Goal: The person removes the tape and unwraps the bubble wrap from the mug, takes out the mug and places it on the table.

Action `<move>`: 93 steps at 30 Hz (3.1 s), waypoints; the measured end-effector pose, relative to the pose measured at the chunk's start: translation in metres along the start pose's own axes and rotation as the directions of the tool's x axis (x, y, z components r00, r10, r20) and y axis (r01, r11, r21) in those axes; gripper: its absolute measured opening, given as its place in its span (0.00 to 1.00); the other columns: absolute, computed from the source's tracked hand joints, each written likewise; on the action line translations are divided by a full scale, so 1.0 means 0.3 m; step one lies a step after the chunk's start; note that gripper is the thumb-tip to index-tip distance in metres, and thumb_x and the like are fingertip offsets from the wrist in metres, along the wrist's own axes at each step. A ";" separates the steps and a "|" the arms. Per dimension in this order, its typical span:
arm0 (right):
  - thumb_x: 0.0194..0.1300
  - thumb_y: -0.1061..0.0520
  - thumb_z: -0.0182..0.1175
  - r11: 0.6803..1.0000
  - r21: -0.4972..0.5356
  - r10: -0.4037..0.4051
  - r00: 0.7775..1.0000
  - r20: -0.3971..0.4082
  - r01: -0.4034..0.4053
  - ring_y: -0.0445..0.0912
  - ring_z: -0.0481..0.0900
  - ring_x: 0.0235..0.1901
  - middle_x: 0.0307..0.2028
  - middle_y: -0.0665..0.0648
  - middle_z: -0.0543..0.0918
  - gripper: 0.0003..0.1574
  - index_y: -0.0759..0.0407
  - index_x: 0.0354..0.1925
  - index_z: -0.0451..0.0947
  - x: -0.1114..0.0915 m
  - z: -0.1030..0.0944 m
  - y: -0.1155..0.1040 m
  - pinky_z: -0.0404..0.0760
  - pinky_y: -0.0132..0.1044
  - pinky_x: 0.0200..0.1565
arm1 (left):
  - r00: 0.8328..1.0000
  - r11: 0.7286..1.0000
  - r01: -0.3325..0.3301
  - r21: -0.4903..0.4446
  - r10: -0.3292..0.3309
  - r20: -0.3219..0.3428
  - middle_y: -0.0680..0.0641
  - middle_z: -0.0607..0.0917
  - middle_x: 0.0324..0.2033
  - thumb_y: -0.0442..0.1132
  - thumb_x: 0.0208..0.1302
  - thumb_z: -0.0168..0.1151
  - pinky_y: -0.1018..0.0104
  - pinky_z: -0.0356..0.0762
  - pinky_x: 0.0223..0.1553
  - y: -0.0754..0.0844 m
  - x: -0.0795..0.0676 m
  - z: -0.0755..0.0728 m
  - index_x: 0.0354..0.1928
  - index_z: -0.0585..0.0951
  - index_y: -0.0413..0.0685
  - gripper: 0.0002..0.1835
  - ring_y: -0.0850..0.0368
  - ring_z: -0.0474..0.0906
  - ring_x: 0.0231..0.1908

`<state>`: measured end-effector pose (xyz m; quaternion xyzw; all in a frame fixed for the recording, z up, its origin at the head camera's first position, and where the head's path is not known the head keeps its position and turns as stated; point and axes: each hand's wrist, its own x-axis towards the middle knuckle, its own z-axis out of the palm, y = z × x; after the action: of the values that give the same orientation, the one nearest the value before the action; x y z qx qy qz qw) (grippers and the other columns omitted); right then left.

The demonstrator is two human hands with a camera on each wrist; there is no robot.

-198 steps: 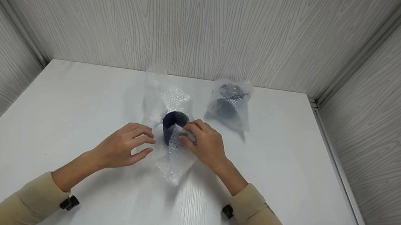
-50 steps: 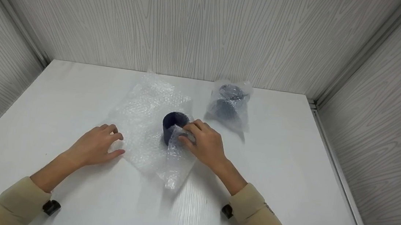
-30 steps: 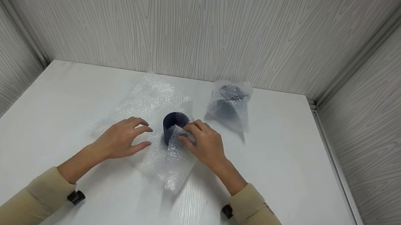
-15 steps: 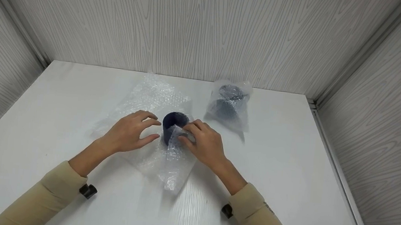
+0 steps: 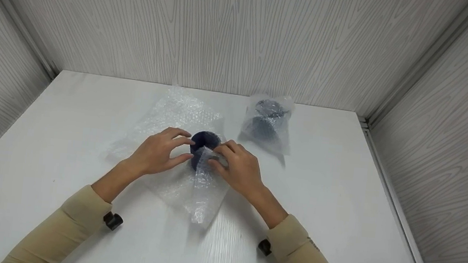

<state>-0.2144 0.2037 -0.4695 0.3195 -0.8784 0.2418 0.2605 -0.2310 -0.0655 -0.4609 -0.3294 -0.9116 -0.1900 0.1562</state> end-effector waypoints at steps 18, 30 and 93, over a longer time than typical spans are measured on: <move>0.60 0.46 0.78 0.999 -0.011 -0.034 0.999 -0.016 0.034 0.45 0.89 0.42 0.43 0.52 0.88 0.20 0.53 0.46 0.87 0.002 -0.001 0.000 0.89 0.41 0.41 | 0.999 0.999 0.030 -0.019 -0.030 -0.032 0.46 0.86 0.62 0.58 0.72 0.64 0.53 0.83 0.64 0.010 0.015 0.030 0.50 0.86 0.50 0.20 0.48 0.81 0.64; 0.60 0.45 0.78 0.998 -0.015 -0.056 0.998 -0.014 0.056 0.46 0.90 0.43 0.46 0.52 0.89 0.20 0.53 0.46 0.87 0.006 -0.016 -0.006 0.90 0.41 0.42 | 0.999 0.998 0.035 -0.042 -0.036 -0.037 0.44 0.86 0.62 0.57 0.72 0.64 0.51 0.83 0.64 0.014 0.013 0.028 0.50 0.87 0.48 0.21 0.46 0.82 0.64; 0.60 0.53 0.79 0.996 -0.084 -0.039 0.999 -0.035 0.036 0.47 0.90 0.41 0.44 0.51 0.89 0.13 0.52 0.41 0.87 -0.031 -0.095 -0.028 0.87 0.41 0.35 | 0.999 0.999 0.042 -0.014 -0.042 -0.019 0.44 0.86 0.63 0.58 0.72 0.64 0.53 0.83 0.65 0.017 0.016 0.028 0.51 0.86 0.47 0.22 0.46 0.82 0.64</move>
<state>-0.1939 0.2188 -0.4516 0.3203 -0.8767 0.2056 0.2940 -0.2325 -0.0557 -0.4652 -0.3095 -0.9154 -0.2026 0.1587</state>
